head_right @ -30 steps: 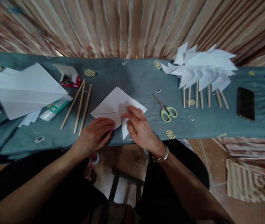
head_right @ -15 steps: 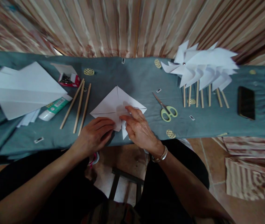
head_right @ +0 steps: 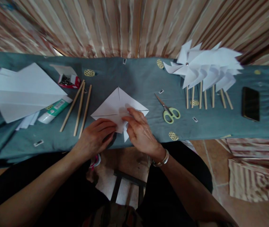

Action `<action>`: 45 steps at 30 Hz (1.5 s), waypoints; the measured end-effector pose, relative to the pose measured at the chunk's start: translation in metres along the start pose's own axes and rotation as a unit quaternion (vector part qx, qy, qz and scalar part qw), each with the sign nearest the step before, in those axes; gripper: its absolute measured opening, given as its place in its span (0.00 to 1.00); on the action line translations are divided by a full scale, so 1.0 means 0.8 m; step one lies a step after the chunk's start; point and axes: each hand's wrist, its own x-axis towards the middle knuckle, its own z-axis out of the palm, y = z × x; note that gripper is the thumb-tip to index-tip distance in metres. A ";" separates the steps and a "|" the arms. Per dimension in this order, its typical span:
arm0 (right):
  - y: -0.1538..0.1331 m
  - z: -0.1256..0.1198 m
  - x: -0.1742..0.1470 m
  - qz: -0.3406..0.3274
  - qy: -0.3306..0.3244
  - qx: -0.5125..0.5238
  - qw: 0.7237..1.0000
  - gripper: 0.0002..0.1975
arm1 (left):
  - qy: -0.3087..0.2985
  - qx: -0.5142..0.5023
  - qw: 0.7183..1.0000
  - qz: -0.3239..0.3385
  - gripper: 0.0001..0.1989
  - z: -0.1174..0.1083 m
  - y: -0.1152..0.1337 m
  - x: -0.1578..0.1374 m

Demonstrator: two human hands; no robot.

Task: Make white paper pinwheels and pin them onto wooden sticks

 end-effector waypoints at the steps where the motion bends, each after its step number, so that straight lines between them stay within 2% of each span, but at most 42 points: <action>1: 0.001 -0.001 0.000 0.009 0.005 0.013 1.000 0.17 | -0.001 -0.002 1.000 -0.002 0.08 0.000 0.000 0.000; 5: 0.004 -0.003 0.005 0.035 0.037 0.037 0.998 0.13 | -0.002 -0.002 1.000 -0.006 0.08 0.001 0.000 0.000; 16: 0.004 -0.005 0.025 0.019 0.040 -0.063 0.997 0.12 | -0.001 -0.023 0.999 -0.030 0.08 0.003 0.000 0.000; 20: 0.000 -0.009 0.016 0.010 0.050 0.019 0.998 0.11 | 0.009 -0.048 0.998 -0.044 0.09 0.004 -0.001 0.002; 24: -0.006 -0.005 0.007 0.042 0.038 0.124 0.991 0.08 | 0.017 -0.056 0.997 -0.059 0.09 0.005 -0.003 0.005; 28: -0.007 0.006 0.006 0.068 0.056 0.152 0.984 0.02 | 0.015 -0.050 0.996 -0.067 0.09 0.006 -0.006 0.009; 33: -0.005 0.015 0.013 0.073 0.094 0.102 0.988 0.02 | 0.023 -0.058 0.994 -0.092 0.08 0.006 -0.007 0.010; 36: -0.005 0.016 0.018 0.060 0.102 0.062 0.991 0.03 | 0.024 -0.063 0.992 -0.109 0.11 0.006 -0.008 0.008; 45: -0.005 0.024 0.025 0.053 0.117 0.018 0.992 0.03 | 0.027 -0.045 0.995 -0.087 0.11 0.008 -0.011 0.009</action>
